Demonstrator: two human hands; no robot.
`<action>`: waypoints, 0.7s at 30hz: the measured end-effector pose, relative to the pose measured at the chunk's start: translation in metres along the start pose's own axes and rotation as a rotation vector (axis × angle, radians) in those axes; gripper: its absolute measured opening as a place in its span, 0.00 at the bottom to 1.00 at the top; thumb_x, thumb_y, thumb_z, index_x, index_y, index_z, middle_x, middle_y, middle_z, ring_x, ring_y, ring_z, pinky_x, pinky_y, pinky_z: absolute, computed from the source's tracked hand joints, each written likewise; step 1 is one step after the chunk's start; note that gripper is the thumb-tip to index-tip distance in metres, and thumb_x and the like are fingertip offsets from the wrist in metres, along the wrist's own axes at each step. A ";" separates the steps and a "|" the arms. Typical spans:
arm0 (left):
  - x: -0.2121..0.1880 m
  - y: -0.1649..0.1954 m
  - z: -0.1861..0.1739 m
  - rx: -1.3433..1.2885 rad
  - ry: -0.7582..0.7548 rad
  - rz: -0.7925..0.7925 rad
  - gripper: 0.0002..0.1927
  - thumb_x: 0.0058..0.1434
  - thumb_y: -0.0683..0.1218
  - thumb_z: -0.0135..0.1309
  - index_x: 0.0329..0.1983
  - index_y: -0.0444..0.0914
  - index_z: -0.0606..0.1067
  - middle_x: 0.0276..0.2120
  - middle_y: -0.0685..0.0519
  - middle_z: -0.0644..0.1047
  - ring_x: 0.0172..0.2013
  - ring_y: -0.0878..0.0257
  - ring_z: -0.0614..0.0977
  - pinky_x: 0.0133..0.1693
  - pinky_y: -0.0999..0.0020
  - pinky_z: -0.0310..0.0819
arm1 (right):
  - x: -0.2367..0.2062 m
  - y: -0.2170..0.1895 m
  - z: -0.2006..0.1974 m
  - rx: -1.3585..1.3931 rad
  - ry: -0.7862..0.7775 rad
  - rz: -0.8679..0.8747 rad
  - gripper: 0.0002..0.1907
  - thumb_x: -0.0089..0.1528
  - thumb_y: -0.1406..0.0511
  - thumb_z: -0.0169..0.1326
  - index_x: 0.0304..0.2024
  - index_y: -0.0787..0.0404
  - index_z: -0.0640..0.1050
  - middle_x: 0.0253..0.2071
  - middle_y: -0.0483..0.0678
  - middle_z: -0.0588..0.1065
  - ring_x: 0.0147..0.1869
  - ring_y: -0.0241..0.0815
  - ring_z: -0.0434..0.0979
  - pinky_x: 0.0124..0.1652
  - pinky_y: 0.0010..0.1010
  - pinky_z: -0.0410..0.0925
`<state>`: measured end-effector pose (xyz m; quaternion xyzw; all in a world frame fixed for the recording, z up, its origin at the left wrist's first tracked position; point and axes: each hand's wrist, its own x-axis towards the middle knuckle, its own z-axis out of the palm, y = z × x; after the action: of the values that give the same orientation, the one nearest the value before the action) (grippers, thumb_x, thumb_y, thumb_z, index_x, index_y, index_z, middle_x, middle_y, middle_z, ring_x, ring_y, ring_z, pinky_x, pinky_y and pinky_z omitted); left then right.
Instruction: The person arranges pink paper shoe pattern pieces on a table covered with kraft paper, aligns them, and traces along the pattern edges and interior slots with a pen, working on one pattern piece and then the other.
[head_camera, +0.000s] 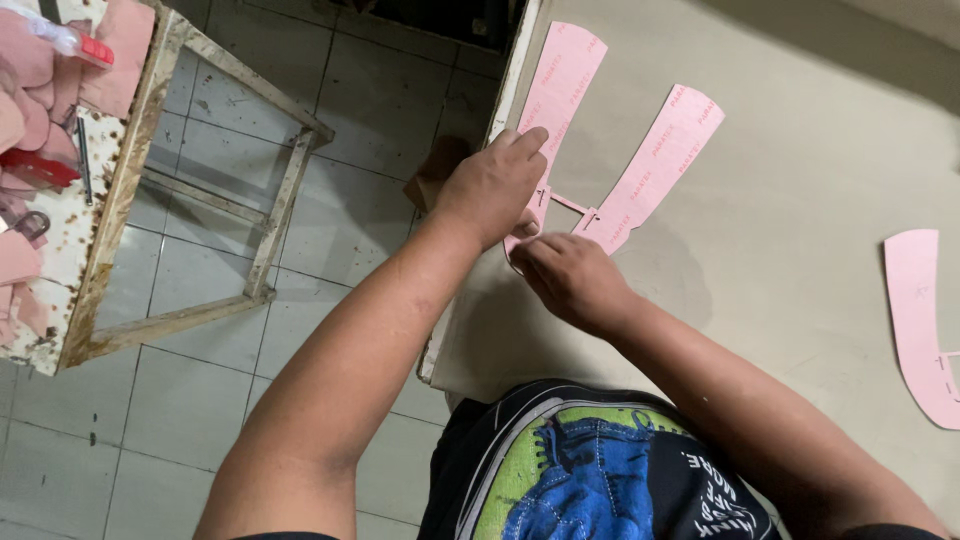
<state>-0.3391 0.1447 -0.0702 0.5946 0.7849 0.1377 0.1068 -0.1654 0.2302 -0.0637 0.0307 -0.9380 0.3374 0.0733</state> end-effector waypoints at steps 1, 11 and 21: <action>-0.001 0.000 0.001 0.014 0.031 0.012 0.32 0.41 0.49 0.74 0.48 0.36 0.75 0.64 0.52 0.67 0.58 0.54 0.72 0.53 0.65 0.76 | 0.006 0.001 0.001 -0.014 0.046 -0.036 0.07 0.63 0.66 0.58 0.41 0.62 0.76 0.36 0.52 0.77 0.39 0.54 0.78 0.39 0.44 0.71; -0.007 0.010 0.000 0.054 0.005 -0.025 0.40 0.39 0.50 0.74 0.55 0.34 0.71 0.67 0.50 0.63 0.63 0.53 0.67 0.50 0.64 0.77 | -0.055 0.007 -0.026 -0.026 -0.093 0.014 0.07 0.63 0.66 0.57 0.42 0.61 0.77 0.38 0.52 0.79 0.41 0.54 0.81 0.41 0.43 0.74; -0.018 0.066 0.045 0.010 -0.005 -0.309 0.16 0.67 0.37 0.46 0.52 0.18 0.70 0.52 0.30 0.72 0.47 0.42 0.81 0.44 0.56 0.82 | -0.035 0.008 -0.093 -0.105 0.329 0.296 0.05 0.69 0.72 0.58 0.47 0.62 0.80 0.45 0.52 0.79 0.46 0.49 0.82 0.45 0.36 0.75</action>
<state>-0.2593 0.1480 -0.0900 0.4674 0.8676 0.1144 0.1257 -0.1211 0.2959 -0.0031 -0.1666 -0.9240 0.2956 0.1763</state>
